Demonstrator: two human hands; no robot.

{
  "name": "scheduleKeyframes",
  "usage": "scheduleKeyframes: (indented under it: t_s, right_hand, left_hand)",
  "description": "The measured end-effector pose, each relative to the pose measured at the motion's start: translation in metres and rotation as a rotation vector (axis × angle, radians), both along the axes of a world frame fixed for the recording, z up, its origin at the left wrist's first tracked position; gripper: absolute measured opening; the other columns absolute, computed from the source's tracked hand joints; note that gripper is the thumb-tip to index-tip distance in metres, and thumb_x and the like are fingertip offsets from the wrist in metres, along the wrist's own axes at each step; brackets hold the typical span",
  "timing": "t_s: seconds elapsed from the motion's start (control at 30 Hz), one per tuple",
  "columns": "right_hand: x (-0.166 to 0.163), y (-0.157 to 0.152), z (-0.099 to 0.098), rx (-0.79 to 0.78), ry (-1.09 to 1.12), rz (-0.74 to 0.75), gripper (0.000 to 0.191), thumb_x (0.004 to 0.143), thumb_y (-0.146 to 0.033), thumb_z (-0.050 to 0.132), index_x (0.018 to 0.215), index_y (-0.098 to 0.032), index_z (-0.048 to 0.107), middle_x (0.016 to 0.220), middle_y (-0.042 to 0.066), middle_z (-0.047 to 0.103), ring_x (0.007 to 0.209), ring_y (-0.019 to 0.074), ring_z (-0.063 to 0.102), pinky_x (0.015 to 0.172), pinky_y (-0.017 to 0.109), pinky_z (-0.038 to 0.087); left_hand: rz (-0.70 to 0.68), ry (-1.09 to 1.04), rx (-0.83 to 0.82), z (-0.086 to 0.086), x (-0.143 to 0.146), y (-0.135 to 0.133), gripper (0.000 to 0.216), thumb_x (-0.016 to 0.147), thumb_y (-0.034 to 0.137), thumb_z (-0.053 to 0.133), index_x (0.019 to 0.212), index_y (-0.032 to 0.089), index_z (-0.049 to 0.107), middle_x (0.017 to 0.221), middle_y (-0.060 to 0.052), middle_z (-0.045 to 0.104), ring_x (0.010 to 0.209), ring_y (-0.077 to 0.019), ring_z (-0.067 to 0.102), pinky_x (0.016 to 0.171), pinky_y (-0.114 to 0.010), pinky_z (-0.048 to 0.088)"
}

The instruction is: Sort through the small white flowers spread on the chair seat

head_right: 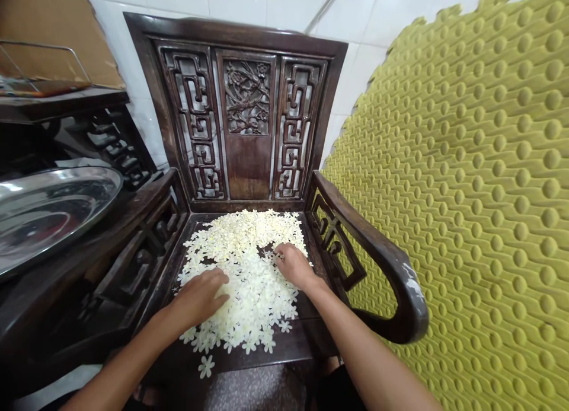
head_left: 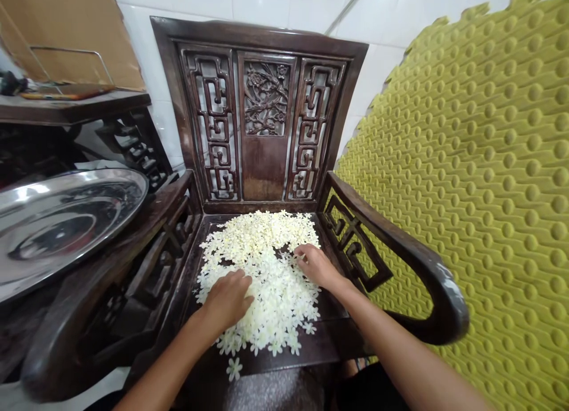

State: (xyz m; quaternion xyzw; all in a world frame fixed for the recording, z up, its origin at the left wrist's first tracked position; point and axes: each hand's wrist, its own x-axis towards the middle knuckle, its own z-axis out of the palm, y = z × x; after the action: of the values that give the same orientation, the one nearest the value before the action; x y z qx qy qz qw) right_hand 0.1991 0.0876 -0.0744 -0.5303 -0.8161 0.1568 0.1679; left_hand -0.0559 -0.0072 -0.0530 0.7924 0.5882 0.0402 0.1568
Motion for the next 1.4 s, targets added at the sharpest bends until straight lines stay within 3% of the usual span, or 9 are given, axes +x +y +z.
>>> scheduleKeyframes:
  t_s: [0.2, 0.4, 0.57, 0.77, 0.9, 1.03, 1.2, 1.4]
  right_hand:
    - [-0.037, 0.014, -0.022, -0.021, 0.016, 0.105, 0.021, 0.087, -0.019, 0.057, 0.106, -0.019, 0.065, 0.101, 0.006, 0.065, 0.085, 0.0179, 0.062, 0.075, 0.027, 0.046]
    - [-0.085, 0.024, -0.029, 0.049, -0.008, 0.164, 0.027, 0.09, -0.024, 0.055, 0.115, -0.018, 0.063, 0.105, 0.012, 0.06, 0.097, 0.0257, 0.057, 0.084, 0.038, 0.045]
    - [-0.107, 0.031, -0.043, 0.087, -0.042, 0.164, 0.018, 0.086, -0.017, 0.053, 0.097, -0.021, 0.067, 0.092, 0.01, 0.059, 0.088, 0.0262, 0.055, 0.08, 0.042, 0.044]
    - [-0.102, 0.034, -0.048, 0.102, -0.009, 0.152, 0.02, 0.085, -0.011, 0.049, 0.086, -0.019, 0.066, 0.089, 0.009, 0.061, 0.087, 0.0248, 0.056, 0.081, 0.04, 0.043]
    - [-0.083, 0.036, -0.041, 0.092, 0.007, 0.147, 0.024, 0.091, -0.013, 0.044, 0.079, -0.019, 0.063, 0.082, 0.006, 0.063, 0.078, 0.0205, 0.059, 0.083, 0.039, 0.044]
    - [-0.071, 0.034, -0.029, 0.108, -0.013, 0.145, 0.022, 0.094, -0.015, 0.042, 0.086, -0.017, 0.063, 0.083, 0.007, 0.064, 0.078, 0.0209, 0.06, 0.082, 0.04, 0.045]
    - [-0.086, 0.025, -0.033, 0.123, -0.069, 0.248, 0.033, 0.087, -0.006, 0.048, 0.108, -0.025, 0.063, 0.099, 0.006, 0.063, 0.091, 0.0215, 0.058, 0.083, 0.036, 0.045]
    - [-0.105, 0.031, -0.049, 0.111, -0.159, 0.237, 0.029, 0.082, 0.0, 0.047, 0.094, -0.019, 0.065, 0.092, 0.011, 0.06, 0.088, 0.025, 0.054, 0.083, 0.042, 0.04]
  left_hand:
    - [-0.079, 0.021, -0.013, -0.011, 0.007, -0.012, 0.025, 0.081, 0.021, 0.058, 0.105, 0.019, 0.064, 0.113, -0.015, 0.065, 0.113, -0.0331, 0.058, 0.097, -0.048, 0.042]
    - [-0.09, 0.032, 0.037, -0.003, 0.01, -0.018, 0.024, 0.083, 0.02, 0.06, 0.107, 0.018, 0.062, 0.116, -0.016, 0.064, 0.118, -0.0333, 0.054, 0.1, -0.048, 0.041]
    - [-0.075, 0.028, 0.041, 0.001, 0.012, -0.02, 0.024, 0.082, 0.018, 0.062, 0.106, 0.017, 0.062, 0.118, -0.016, 0.063, 0.121, -0.0345, 0.051, 0.1, -0.05, 0.041]
    - [-0.064, 0.025, 0.054, 0.002, 0.014, -0.017, 0.023, 0.084, 0.02, 0.061, 0.106, 0.015, 0.063, 0.116, -0.018, 0.063, 0.12, -0.0362, 0.052, 0.099, -0.051, 0.041]
    - [-0.021, 0.04, 0.071, 0.009, 0.018, -0.011, 0.02, 0.087, 0.022, 0.058, 0.103, 0.015, 0.065, 0.111, -0.017, 0.065, 0.116, -0.0351, 0.055, 0.098, -0.049, 0.042]
    - [-0.003, 0.01, 0.084, 0.014, 0.023, -0.006, 0.019, 0.087, 0.023, 0.058, 0.102, 0.015, 0.065, 0.11, -0.017, 0.066, 0.111, -0.0341, 0.058, 0.095, -0.048, 0.044]
    - [-0.051, 0.042, 0.053, 0.01, 0.029, -0.006, 0.02, 0.086, 0.022, 0.057, 0.103, 0.014, 0.064, 0.107, -0.016, 0.067, 0.104, -0.0331, 0.061, 0.091, -0.046, 0.046]
    - [-0.072, 0.084, 0.021, 0.009, 0.026, -0.009, 0.02, 0.087, 0.026, 0.057, 0.102, 0.015, 0.064, 0.105, -0.014, 0.067, 0.101, -0.0312, 0.061, 0.089, -0.044, 0.046]
